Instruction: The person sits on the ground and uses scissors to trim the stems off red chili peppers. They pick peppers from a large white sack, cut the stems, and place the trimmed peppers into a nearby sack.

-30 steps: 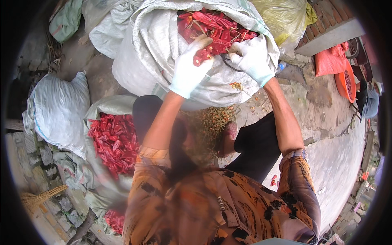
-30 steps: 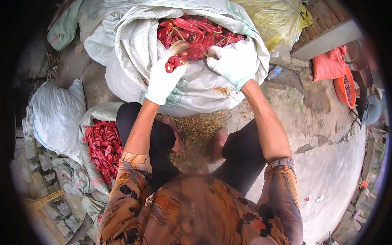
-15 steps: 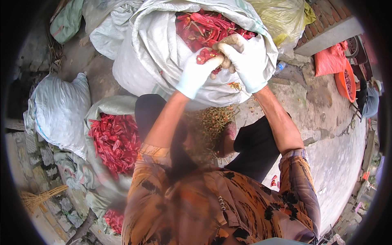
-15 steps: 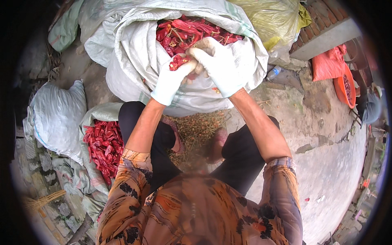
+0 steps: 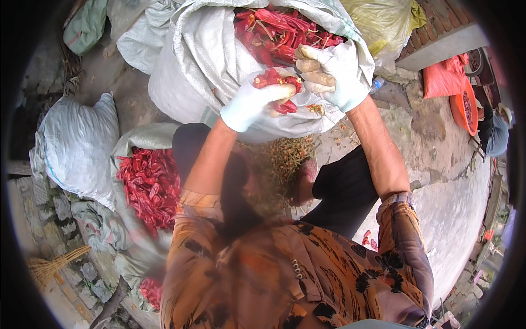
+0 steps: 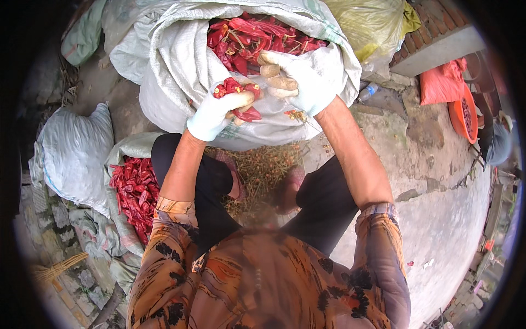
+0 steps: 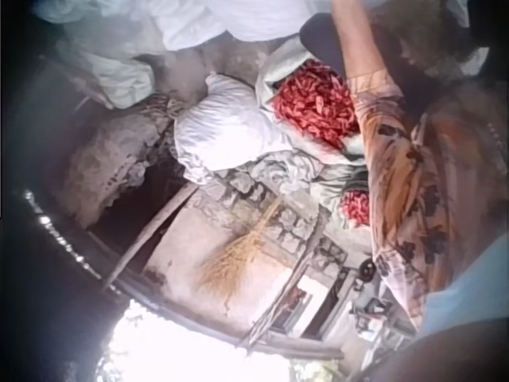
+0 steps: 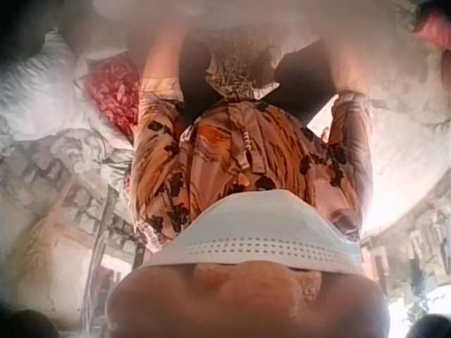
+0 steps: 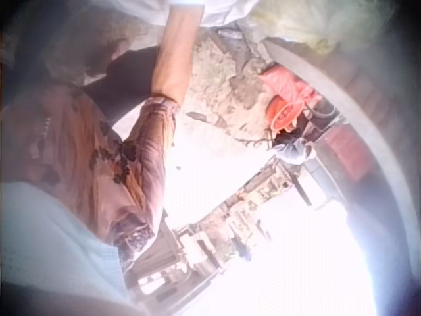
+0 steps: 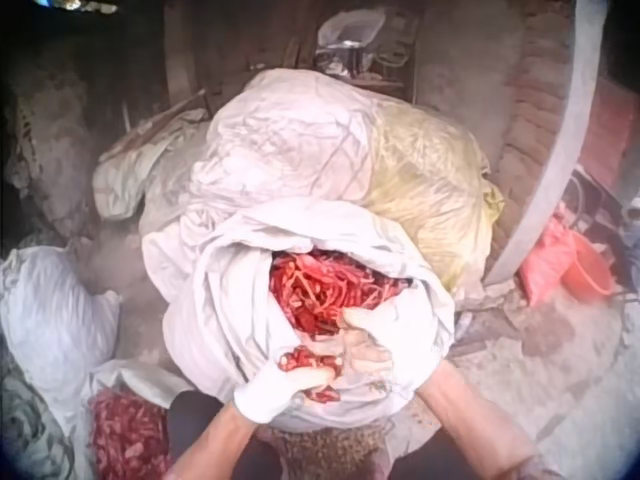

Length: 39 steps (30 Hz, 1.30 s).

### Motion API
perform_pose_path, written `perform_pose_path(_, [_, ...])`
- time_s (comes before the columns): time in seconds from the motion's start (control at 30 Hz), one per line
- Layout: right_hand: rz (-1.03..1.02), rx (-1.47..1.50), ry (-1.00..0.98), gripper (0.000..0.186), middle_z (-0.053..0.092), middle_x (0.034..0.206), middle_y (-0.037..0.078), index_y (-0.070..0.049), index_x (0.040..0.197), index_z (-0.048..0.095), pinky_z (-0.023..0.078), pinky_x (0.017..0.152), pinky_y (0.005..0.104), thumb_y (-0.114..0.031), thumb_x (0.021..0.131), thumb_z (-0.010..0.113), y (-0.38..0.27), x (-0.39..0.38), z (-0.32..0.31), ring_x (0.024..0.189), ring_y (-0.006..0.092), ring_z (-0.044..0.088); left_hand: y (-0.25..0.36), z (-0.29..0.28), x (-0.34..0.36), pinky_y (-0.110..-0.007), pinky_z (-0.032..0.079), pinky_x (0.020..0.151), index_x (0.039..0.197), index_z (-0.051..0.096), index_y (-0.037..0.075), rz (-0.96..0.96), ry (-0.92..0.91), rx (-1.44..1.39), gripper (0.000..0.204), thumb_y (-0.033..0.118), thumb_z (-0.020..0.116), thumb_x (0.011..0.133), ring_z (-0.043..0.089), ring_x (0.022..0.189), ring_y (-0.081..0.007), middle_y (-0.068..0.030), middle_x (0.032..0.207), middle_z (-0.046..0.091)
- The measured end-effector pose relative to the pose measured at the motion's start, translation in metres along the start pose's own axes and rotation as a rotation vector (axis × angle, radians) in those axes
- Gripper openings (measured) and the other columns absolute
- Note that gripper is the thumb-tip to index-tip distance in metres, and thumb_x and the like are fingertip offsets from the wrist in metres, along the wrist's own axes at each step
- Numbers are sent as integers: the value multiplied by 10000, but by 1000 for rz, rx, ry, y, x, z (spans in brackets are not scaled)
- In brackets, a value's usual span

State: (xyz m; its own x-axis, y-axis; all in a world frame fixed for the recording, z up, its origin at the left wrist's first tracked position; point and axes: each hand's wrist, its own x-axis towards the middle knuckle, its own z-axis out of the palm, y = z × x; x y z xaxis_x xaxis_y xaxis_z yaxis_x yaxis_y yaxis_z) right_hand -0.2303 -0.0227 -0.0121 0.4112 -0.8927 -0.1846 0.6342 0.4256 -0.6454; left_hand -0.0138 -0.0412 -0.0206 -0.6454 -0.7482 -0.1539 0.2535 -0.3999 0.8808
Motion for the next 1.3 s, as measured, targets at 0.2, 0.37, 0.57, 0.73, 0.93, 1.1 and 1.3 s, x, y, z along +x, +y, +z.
perform_pose_path(0.2, [234,-1317,108,398,662,763,44,-28,1023,679,436,445,238,-402,936,573,7,-8,14,476,84,536,32,-66,-1,-245,372,503,904,577,83,414,263,-454,119,190,629,906,398,519,-56,22,689,497])
perform_pose_path(0.37, [-255,-1502,483,428,689,807,128,-40,992,681,506,670,360,-440,871,589,27,37,4,719,233,659,18,-38,7,-261,466,576,1003,630,57,303,412,-305,169,146,658,862,575,671,-124,-31,836,626])
perform_pose_path(0.57, [-111,-1785,499,395,669,888,205,-38,972,683,496,792,426,-390,814,595,45,82,-12,867,361,644,18,-32,12,-254,466,556,995,656,40,263,442,-237,193,167,658,848,596,668,-121,-29,847,647])
perform_pose_path(0.73, [-186,-1406,510,297,682,894,155,-28,966,671,504,755,365,-278,817,613,32,47,-2,829,271,662,17,-40,4,-268,457,489,985,680,52,97,443,2,276,271,686,818,571,561,-125,-39,760,648])
perform_pose_path(0.93, [-504,-1593,225,233,618,792,131,-18,947,605,475,672,354,-240,876,603,41,20,29,692,261,589,-2,-32,16,-266,449,544,982,647,36,49,241,-274,194,146,685,827,573,633,-126,-42,822,657])
perform_pose_path(1.1, [-155,-1335,206,282,585,706,36,-38,867,644,439,598,275,-304,924,571,12,4,44,624,126,542,-2,-31,13,-266,453,538,991,643,31,60,235,-161,202,148,671,830,572,618,-131,-46,827,656])
perform_pose_path(1.3, [-240,-1002,420,299,599,780,-33,-54,1065,644,381,521,182,-312,921,596,-1,-2,45,594,28,493,4,-9,10,-249,418,488,945,641,19,86,225,-72,146,119,655,840,521,537,-116,-47,744,636])
